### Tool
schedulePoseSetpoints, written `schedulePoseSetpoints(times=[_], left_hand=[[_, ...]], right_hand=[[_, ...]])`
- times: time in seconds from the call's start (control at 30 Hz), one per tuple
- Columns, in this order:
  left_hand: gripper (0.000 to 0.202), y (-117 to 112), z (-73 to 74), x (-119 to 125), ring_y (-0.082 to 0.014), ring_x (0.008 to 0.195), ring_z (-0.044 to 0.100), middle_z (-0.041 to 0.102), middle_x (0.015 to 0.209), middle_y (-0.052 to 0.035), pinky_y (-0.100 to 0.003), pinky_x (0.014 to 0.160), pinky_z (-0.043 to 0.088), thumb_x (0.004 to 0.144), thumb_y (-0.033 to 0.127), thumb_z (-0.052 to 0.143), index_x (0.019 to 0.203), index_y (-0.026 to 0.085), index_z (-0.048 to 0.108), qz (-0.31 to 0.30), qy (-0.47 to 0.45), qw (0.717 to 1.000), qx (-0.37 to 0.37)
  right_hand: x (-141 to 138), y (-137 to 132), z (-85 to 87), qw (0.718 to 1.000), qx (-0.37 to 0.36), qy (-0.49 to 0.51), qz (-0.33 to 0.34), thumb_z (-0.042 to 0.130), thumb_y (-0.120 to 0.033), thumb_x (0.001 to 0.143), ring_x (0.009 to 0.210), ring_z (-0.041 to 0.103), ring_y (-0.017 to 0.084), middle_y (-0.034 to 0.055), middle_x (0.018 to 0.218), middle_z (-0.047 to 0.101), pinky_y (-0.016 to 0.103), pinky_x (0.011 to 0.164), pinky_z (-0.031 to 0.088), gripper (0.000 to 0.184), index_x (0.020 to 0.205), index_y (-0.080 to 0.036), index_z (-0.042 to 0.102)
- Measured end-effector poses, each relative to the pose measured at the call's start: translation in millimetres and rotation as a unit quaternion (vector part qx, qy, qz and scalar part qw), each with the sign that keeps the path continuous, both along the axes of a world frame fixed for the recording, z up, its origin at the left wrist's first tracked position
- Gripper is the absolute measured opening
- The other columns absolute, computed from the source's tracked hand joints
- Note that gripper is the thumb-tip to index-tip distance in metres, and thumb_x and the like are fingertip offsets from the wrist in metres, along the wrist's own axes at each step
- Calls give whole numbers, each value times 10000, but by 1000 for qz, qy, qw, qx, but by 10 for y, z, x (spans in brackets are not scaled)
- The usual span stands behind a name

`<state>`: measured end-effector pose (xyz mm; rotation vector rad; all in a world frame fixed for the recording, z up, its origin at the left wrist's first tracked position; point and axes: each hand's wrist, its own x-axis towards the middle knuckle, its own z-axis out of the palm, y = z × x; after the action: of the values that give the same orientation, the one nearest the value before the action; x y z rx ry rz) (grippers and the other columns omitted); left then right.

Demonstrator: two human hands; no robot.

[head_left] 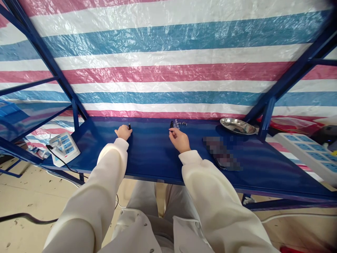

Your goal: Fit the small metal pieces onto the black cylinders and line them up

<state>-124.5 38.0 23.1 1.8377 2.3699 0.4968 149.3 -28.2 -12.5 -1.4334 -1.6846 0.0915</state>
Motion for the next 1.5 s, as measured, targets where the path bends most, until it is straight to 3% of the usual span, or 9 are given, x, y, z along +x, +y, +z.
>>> schedulePoseSetpoints(times=[0.27,0.47,0.63,0.77,0.9,1.07,1.23,1.37,1.5], left_hand=[[183,-25,59,-16,-277,917,618,696,824,-63,-452,898,321,738,366,590,723,195,654,4,-4,1000,-11],[235,-286,342,19,-291,926,618,702,854,-79,-455,897,348,717,420,642,724,185,656,19,8,1000,-21],[242,-543,414,370,-251,878,628,693,847,-75,-353,797,428,800,401,577,778,181,676,-169,6,985,39],[400,-655,242,836,-227,967,588,653,1031,-90,-328,844,431,848,362,524,1191,159,565,-362,0,925,116],[550,-649,20,1197,-266,1089,505,528,1243,-126,-376,855,417,892,339,434,1407,182,324,-436,72,892,93],[583,-532,-140,1405,-268,1107,460,462,1292,-130,-378,830,403,905,317,408,1448,222,221,-423,109,899,44],[482,-440,-159,1496,-266,1121,451,480,1272,-137,-384,831,387,918,243,387,1396,201,338,-415,137,896,75],[294,-393,-108,1495,-246,1043,499,575,1103,-121,-378,834,380,909,211,417,1149,153,576,-413,142,893,112],[159,-370,-91,1406,-230,960,548,627,975,-82,-370,821,403,864,239,525,930,177,656,-394,50,906,147]], right_hand=[[-1,-33,36,1000,18,16,-13,451,-332,812,568,537,136,-3,623,586,243,601,401,266,942,-193,636],[65,-70,138,990,23,43,-134,442,-305,804,606,547,157,27,668,612,259,609,381,182,819,-191,582],[158,-33,162,976,-46,54,-204,444,-240,792,676,570,188,52,738,639,274,615,361,149,869,-186,561],[195,0,121,968,-126,44,-211,451,-217,798,761,592,211,73,802,652,286,642,373,189,953,-172,549],[199,17,68,964,-177,9,-198,482,-199,782,878,595,232,96,886,649,300,699,400,243,1014,-152,537],[177,14,58,958,-212,-32,-190,495,-216,794,981,582,246,116,984,638,321,764,417,268,1047,-140,544],[164,15,49,953,-228,-62,-188,526,-258,803,1025,564,255,121,1032,634,342,800,414,281,1055,-142,566],[170,41,14,951,-231,-74,-192,545,-306,806,1030,553,262,128,1032,637,360,816,406,264,1012,-151,602],[175,96,-34,953,-226,-70,-188,562,-336,796,1008,560,273,134,1014,647,387,814,406,256,960,-154,636]])
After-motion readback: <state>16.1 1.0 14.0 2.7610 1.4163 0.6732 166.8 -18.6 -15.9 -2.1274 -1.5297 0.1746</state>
